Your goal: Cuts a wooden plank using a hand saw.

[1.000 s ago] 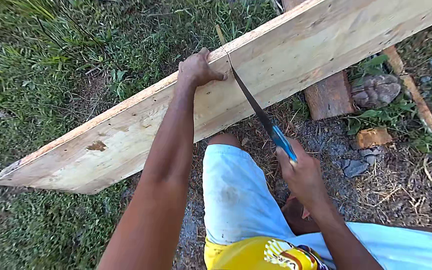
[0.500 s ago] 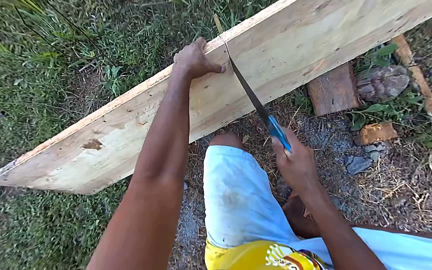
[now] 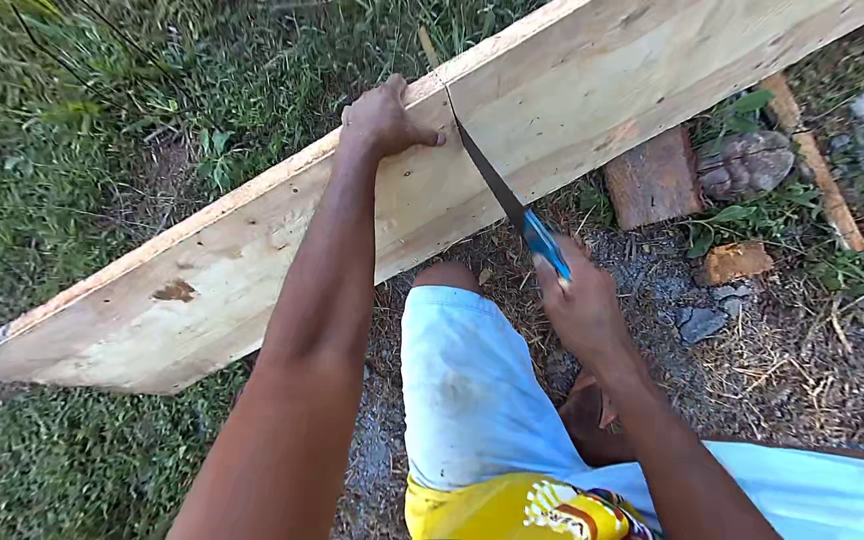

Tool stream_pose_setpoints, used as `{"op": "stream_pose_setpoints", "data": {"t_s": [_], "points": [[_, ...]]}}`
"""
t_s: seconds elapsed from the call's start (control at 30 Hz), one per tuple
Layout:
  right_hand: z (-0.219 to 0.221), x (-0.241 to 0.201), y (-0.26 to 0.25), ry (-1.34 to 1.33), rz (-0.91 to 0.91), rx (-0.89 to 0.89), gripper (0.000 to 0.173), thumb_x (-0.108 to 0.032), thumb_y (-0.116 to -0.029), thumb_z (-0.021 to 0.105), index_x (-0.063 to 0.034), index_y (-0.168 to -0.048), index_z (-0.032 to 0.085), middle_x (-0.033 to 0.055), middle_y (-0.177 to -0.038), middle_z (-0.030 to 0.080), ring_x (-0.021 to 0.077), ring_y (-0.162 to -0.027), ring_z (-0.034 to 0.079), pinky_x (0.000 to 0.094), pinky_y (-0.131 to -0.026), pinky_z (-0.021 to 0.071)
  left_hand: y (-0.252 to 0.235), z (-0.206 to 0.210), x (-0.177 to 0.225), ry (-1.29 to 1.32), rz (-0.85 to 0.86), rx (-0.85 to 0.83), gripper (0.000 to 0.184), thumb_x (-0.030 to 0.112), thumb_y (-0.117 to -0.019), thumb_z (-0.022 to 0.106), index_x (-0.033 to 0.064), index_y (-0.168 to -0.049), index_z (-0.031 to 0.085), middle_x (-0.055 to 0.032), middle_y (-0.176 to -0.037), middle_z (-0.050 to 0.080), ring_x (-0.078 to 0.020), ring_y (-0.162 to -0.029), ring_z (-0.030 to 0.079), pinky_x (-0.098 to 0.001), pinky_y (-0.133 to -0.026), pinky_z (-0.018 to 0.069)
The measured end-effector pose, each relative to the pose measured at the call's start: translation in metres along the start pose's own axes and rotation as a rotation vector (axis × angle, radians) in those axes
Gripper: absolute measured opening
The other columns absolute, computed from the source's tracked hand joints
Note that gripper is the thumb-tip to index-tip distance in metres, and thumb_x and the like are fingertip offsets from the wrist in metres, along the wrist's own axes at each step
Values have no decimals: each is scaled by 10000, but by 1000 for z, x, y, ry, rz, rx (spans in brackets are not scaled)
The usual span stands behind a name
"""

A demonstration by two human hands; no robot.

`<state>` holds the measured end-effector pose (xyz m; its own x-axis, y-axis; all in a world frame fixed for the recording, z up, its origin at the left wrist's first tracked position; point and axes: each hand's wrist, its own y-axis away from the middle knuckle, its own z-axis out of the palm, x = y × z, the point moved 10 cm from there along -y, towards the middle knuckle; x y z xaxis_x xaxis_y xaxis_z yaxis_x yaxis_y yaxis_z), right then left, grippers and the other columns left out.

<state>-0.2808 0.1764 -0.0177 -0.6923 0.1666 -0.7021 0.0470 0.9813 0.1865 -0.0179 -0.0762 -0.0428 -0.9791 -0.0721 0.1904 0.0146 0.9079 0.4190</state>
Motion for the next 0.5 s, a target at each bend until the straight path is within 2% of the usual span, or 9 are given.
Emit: {"op": "stream_pose_setpoints", "data": {"t_s": [0.07,0.13,0.17,0.23,0.27,0.33,0.37,0.43,0.5], "points": [[-23,13,48,45,-16,66,425,-349,-1061,505,-91,-1373,634,69,-743,687,156,-568,624,373,-523,529,-7,-2,-2,5,-8,-1,930,718,-676,813,165,-1371,541,-210,-1221,671,-442,-1168,623,-729,-926,448],[-27,15,62,50,-29,93,421,-335,-1058,513,-46,-1326,663,69,-750,699,125,-578,632,323,-527,533,-10,-1,-4,2,-11,-13,920,701,-693,815,168,-1389,534,-212,-1240,666,-443,-1184,618,-729,-946,442],[-20,11,49,46,-42,94,412,-317,-1056,518,-30,-1314,663,86,-744,694,146,-579,636,339,-531,536,-10,-1,-3,0,-14,-13,916,692,-697,819,172,-1393,530,-209,-1242,667,-440,-1188,617,-728,-951,440],[13,2,-11,-6,-41,34,385,-275,-1068,517,-21,-1339,617,156,-781,689,273,-625,666,477,-576,558,-7,-5,2,-15,-19,-2,917,695,-702,814,170,-1393,518,-204,-1244,665,-430,-1198,613,-724,-958,432],[35,-4,-47,-28,-40,6,381,-283,-1081,504,-50,-1369,588,172,-819,691,317,-663,679,527,-605,562,-3,-3,2,-27,-26,0,926,706,-699,806,175,-1400,514,-194,-1250,665,-419,-1205,614,-720,-961,433],[63,-25,-104,-65,-70,32,381,-286,-1077,491,-107,-1403,580,148,-864,717,314,-729,708,525,-671,570,2,-2,0,-37,-26,7,931,715,-691,802,188,-1401,509,-178,-1242,671,-407,-1192,624,-710,-946,449],[65,-33,-115,-80,-82,40,385,-294,-1080,485,-125,-1414,575,132,-861,717,299,-733,707,510,-675,566,2,-5,-1,-34,-22,12,924,717,-685,804,194,-1390,512,-176,-1222,676,-405,-1173,632,-704,-928,458],[51,-31,-97,-71,-73,25,390,-318,-1085,483,-145,-1425,565,113,-819,697,278,-686,684,495,-634,558,-1,-3,0,-28,-8,-10,915,719,-688,805,192,-1378,515,-184,-1205,677,-416,-1150,638,-706,-900,471],[28,-12,-42,-32,-31,-4,400,-351,-1089,482,-155,-1431,548,100,-747,647,258,-593,630,491,-541,533,-3,-2,-1,-22,-9,-23,916,717,-687,808,181,-1371,518,-194,-1207,673,-425,-1154,632,-713,-907,462]]}}
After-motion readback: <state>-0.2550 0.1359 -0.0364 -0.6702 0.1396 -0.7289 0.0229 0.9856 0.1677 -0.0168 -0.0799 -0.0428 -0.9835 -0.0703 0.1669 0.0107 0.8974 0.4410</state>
